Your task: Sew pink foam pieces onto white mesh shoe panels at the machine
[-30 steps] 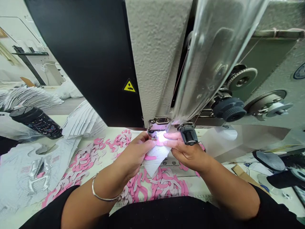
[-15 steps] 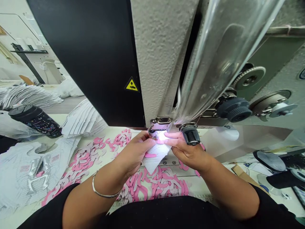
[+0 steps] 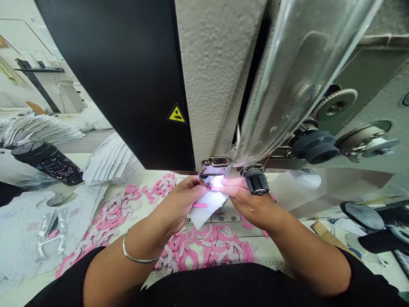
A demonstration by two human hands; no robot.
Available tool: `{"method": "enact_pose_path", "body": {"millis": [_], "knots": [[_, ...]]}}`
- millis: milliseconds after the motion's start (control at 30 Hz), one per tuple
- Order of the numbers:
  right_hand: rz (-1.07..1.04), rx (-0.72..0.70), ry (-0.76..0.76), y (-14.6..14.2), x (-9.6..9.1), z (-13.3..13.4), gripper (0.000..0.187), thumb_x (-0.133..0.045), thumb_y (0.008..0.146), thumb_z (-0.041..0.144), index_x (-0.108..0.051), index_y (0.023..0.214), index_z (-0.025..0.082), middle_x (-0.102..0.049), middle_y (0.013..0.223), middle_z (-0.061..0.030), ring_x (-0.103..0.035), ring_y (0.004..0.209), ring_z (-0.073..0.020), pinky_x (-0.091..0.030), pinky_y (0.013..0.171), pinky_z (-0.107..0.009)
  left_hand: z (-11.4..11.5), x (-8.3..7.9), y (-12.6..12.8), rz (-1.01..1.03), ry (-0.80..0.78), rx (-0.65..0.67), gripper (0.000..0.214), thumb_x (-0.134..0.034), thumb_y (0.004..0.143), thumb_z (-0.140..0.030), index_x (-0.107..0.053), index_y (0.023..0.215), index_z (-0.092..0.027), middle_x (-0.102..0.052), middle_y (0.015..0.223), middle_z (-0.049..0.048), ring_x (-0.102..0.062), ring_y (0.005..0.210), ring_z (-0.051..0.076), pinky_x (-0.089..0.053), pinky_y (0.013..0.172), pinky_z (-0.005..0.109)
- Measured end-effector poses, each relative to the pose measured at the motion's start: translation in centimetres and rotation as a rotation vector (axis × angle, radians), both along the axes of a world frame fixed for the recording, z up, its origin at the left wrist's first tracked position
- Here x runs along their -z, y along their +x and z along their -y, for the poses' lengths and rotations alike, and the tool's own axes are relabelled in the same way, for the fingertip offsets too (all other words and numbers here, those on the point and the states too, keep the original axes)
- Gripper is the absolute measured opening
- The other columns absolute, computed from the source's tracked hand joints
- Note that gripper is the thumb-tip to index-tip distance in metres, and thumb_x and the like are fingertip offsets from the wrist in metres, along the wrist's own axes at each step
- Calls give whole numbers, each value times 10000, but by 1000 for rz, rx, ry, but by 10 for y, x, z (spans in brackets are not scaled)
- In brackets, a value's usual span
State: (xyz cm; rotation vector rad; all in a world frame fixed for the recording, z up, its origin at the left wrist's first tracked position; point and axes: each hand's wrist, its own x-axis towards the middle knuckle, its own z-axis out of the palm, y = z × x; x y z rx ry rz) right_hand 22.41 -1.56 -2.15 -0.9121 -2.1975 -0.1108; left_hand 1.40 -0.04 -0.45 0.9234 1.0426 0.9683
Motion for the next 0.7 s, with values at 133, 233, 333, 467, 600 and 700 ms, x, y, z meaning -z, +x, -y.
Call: {"method": "enact_pose_path", "body": {"millis": [133, 233, 333, 467, 600, 700], "knots": [[15, 6, 25, -1, 1, 0, 244, -485, 937, 154, -665, 778, 200, -675, 922, -68, -624, 1003, -217, -505, 920, -412, 0, 0, -2, 10, 6, 11, 195, -757, 699, -252, -660, 848, -170, -661, 734, 17, -632, 650, 152, -481, 595, 255], [27, 6, 46, -1, 1, 1, 230, -484, 934, 144, -684, 834, 197, -680, 934, -70, -622, 999, -221, -501, 920, -423, -1, 1, -5, 20, 17, 47, 208, -776, 703, -255, -642, 841, -177, -647, 740, 5, -615, 642, 134, -470, 581, 237], [53, 24, 47, -2, 1, 3, 231, -477, 943, 164, -702, 910, 209, -683, 971, -66, -621, 980, -217, -498, 911, -426, -1, 1, -11, 40, 35, 88, 227, -789, 720, -266, -598, 814, -186, -613, 735, -17, -582, 621, 107, -449, 558, 212], [107, 59, 51, -3, 0, 5, 246, -473, 951, 173, -715, 942, 214, -679, 925, -65, -617, 977, -218, -495, 900, -421, 4, 1, -25, 19, 51, 144, 242, -776, 763, -298, -570, 848, -202, -585, 751, -32, -533, 595, 82, -402, 512, 186], [139, 46, 116, -4, 0, 5, 268, -464, 944, 137, -710, 1038, 183, -682, 924, -86, -609, 1002, -231, -492, 894, -420, 11, 6, -39, 19, 33, 166, 266, -764, 784, -322, -623, 983, -214, -600, 855, -16, -531, 645, 78, -405, 515, 178], [180, 77, 133, -6, -1, 8, 270, -464, 942, 133, -712, 1037, 183, -685, 918, -85, -607, 993, -236, -489, 872, -416, 10, 8, -44, 31, 21, 143, 326, -793, 754, -299, -654, 1034, -203, -618, 905, 2, -550, 671, 85, -429, 525, 180]]}}
